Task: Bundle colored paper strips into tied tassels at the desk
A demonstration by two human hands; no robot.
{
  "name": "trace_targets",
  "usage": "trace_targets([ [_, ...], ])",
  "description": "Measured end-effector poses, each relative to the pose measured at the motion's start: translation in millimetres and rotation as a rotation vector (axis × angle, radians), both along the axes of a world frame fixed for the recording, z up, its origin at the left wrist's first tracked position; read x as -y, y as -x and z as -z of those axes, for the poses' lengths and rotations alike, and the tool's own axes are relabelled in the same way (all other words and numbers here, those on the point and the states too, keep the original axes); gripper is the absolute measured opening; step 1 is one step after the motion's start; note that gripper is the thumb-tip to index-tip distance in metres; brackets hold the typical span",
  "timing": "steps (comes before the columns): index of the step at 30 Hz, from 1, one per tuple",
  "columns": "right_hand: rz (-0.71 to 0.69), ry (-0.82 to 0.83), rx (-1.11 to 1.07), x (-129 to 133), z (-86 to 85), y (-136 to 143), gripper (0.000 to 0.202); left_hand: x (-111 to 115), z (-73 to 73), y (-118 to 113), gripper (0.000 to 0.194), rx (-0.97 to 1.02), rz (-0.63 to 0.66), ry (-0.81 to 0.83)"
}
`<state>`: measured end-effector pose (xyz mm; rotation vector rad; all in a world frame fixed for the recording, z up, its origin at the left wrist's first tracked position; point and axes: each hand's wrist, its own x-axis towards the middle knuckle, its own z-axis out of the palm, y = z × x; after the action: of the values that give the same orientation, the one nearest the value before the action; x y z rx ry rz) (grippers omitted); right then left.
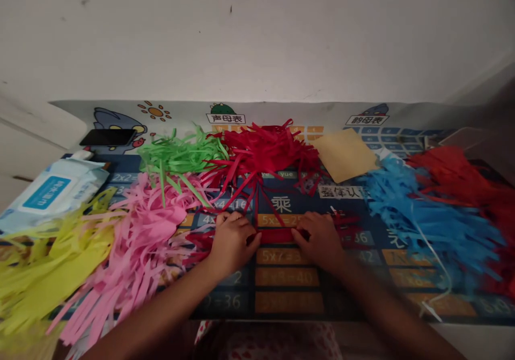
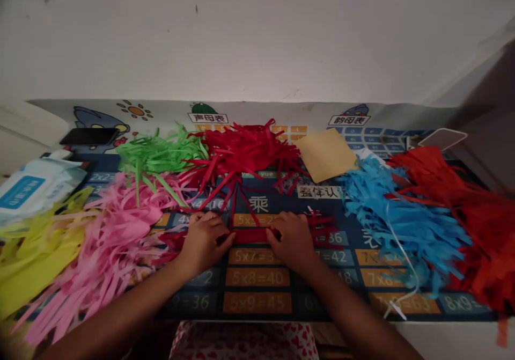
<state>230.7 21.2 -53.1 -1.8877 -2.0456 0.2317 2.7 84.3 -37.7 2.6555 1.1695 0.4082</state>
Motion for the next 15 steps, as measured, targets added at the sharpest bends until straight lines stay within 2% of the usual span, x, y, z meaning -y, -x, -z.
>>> trace_targets([
  [2, 0.005, 0.015, -0.002, -1.5, -1.2, -0.4, 0.021, -0.4, -0.5, -0.9, 0.024, 0.000, -0.013, 0.004],
  [5, 0.026, -0.023, -0.010, 1.7, -8.8, -3.7, 0.013, 1.7, -2.6, -1.2, 0.004, 0.044, 0.011, -0.063],
  [6, -0.004, -0.067, -0.004, 5.0, -12.2, -5.9, 0.009, 3.1, -3.3, -0.8, 0.010, 0.054, 0.046, -0.113],
  [8, -0.143, -0.159, 0.067, 13.3, -17.7, -11.3, 0.005, 6.9, -5.0, -0.1, 0.018, 0.036, 0.135, -0.206],
  [11, -0.376, -0.241, 0.221, 21.3, -18.3, -18.6, 0.016, 12.9, -8.8, -1.3, 0.015, -0.033, 0.232, -0.259],
  [15, -0.464, -0.246, 0.219, 9.8, -15.5, -22.8, 0.018, 17.4, -14.5, -9.6, 0.008, -0.093, 0.237, -0.270],
])
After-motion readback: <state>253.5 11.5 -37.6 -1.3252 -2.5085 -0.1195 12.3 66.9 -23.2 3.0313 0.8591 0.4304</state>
